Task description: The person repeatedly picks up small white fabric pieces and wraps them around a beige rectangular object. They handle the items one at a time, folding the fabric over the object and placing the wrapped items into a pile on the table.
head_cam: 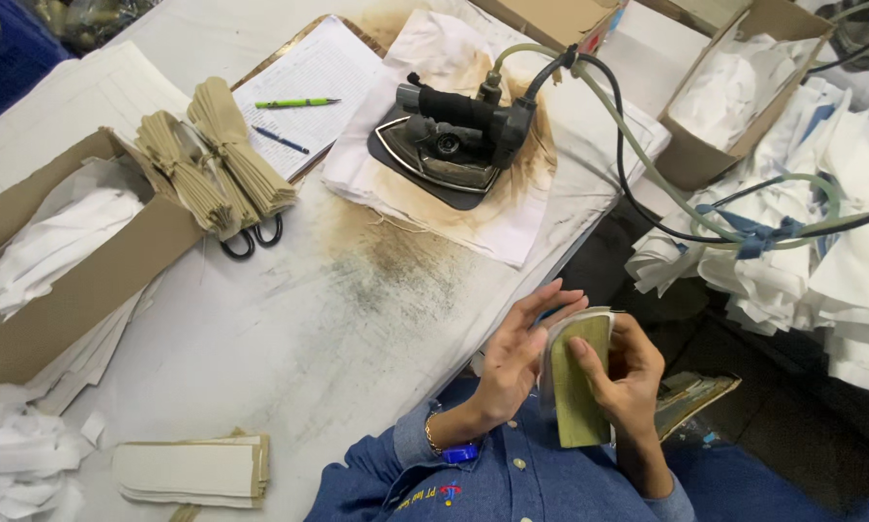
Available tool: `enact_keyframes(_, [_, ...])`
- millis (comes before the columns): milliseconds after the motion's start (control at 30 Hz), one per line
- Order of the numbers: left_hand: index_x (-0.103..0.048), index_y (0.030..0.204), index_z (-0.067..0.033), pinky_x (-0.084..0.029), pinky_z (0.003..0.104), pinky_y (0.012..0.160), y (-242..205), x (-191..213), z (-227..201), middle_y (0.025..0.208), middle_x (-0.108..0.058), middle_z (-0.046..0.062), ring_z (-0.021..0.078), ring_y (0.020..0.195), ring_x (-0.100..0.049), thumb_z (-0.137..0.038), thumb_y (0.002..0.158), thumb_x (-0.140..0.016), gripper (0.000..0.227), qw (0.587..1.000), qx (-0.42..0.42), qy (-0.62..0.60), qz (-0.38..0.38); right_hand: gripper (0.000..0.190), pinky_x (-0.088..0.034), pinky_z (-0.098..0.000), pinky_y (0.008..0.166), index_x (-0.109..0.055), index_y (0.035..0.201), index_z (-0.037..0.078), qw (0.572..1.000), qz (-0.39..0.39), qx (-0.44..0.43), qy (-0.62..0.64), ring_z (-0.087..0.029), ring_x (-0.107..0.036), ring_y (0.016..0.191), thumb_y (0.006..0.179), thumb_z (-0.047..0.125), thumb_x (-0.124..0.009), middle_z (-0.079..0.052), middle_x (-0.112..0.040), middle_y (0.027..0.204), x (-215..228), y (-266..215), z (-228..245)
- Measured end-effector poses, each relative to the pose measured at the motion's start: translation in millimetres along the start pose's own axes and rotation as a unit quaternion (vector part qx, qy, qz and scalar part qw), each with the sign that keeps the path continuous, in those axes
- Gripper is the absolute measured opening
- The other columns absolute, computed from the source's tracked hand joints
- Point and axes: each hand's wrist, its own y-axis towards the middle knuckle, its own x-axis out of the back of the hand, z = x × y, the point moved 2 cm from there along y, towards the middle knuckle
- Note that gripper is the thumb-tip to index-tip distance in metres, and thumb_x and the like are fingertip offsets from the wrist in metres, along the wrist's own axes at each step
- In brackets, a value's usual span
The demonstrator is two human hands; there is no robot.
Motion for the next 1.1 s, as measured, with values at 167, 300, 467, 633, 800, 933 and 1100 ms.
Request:
enact_keyframes(167, [-0.019, 0.160, -0.0042, -0.027, 0.044, 0.133, 3.4, -8.5, -12.3, 0.162, -0.035, 0.024, 0.0323, 0.155, -0.034, -0.011, 0.109, -0.037, 0.055, 0.974, -0.062, 0.203, 0.073, 0.021, -0.045, -0.0169, 0.057, -0.061, 0.105, 0.009, 0.999, -0.007, 0.014, -0.042, -0.003, -0.055, 0.065, 0.091, 0.018, -0.075, 0.001, -0.064, 0.080, -5.1, 10.7, -12.3])
enact_keyframes(300, [-0.003, 0.162, -0.0010, -0.013, 0.054, 0.140, -7.0, -10.5, -20.9, 0.167, -0.028, 0.019, 0.0412, 0.164, -0.017, 0.006, 0.106, -0.034, 0.064, 0.935, -0.097, 0.321, 0.118, 0.018, -0.037, -0.0179, 0.047, -0.059, 0.101, 0.010, 0.997, 0.048, -0.012, -0.066, 0.000, -0.045, 0.055, 0.095, 0.022, -0.071, 0.004, -0.055, 0.074, -7.5, 18.0, -2.0])
enact_keyframes(467, [-0.009, 0.160, -0.0205, -0.035, 0.049, 0.124, -1.6, 25.7, -8.0, 0.165, -0.030, 0.026, 0.0386, 0.149, -0.038, -0.025, 0.101, -0.051, 0.073, 0.997, -0.052, 0.054, -0.009, 0.018, -0.042, -0.0164, 0.049, -0.058, 0.098, 0.009, 0.994, 0.111, 0.007, -0.014, 0.000, -0.052, 0.057, 0.094, 0.020, -0.071, 0.003, -0.061, 0.076, -22.8, 19.2, -11.4])
enact_keyframes(633, [-0.061, 0.130, -0.0059, -0.047, 0.025, 0.105, -28.1, 79.9, 36.0, 0.128, -0.064, 0.005, 0.0093, 0.117, -0.060, -0.043, 0.112, -0.041, 0.046, 0.989, 0.040, 0.103, -0.102, 0.020, -0.046, -0.0167, 0.048, -0.060, 0.099, 0.010, 0.990, 0.138, -0.014, 0.035, -0.001, -0.055, 0.059, 0.090, 0.019, -0.074, 0.002, -0.063, 0.077, -48.1, 7.2, -18.4])
enact_keyframes(800, [-0.048, 0.085, -0.0193, -0.024, 0.020, 0.054, -79.7, 73.3, -28.5, 0.070, -0.035, -0.011, -0.0004, 0.062, -0.032, -0.046, 0.107, -0.046, 0.035, 0.955, 0.031, 0.285, -0.072, 0.021, -0.043, -0.0186, 0.059, -0.059, 0.102, 0.007, 0.985, 0.147, 0.079, 0.035, -0.004, -0.055, 0.067, 0.095, 0.020, -0.074, -0.002, -0.063, 0.083, -83.1, 1.3, -20.6])
enact_keyframes(933, [-0.055, 0.076, -0.0200, -0.043, 0.024, 0.049, -130.4, 95.1, -64.1, 0.051, -0.051, -0.003, 0.0154, 0.044, -0.049, -0.037, 0.109, -0.049, 0.038, 0.790, -0.128, 0.540, -0.260, 0.025, -0.036, -0.0253, 0.044, -0.067, 0.103, 0.006, 0.950, 0.254, 0.146, -0.110, -0.013, -0.045, 0.041, 0.094, 0.022, -0.084, -0.009, -0.045, 0.047, -151.2, 8.1, -28.4])
enact_keyframes(1100, [-0.065, 0.098, -0.0162, -0.050, 0.029, 0.045, -194.6, 100.8, -82.9, 0.078, -0.062, -0.001, 0.0152, 0.047, -0.063, -0.027, 0.105, -0.057, 0.015, 0.404, -0.147, 0.891, -0.146, 0.020, -0.032, -0.0213, 0.053, -0.066, 0.096, 0.021, 0.893, 0.381, 0.198, -0.135, -0.010, -0.037, 0.046, 0.081, 0.013, -0.078, -0.001, -0.030, 0.045, -231.6, -30.8, -65.8])
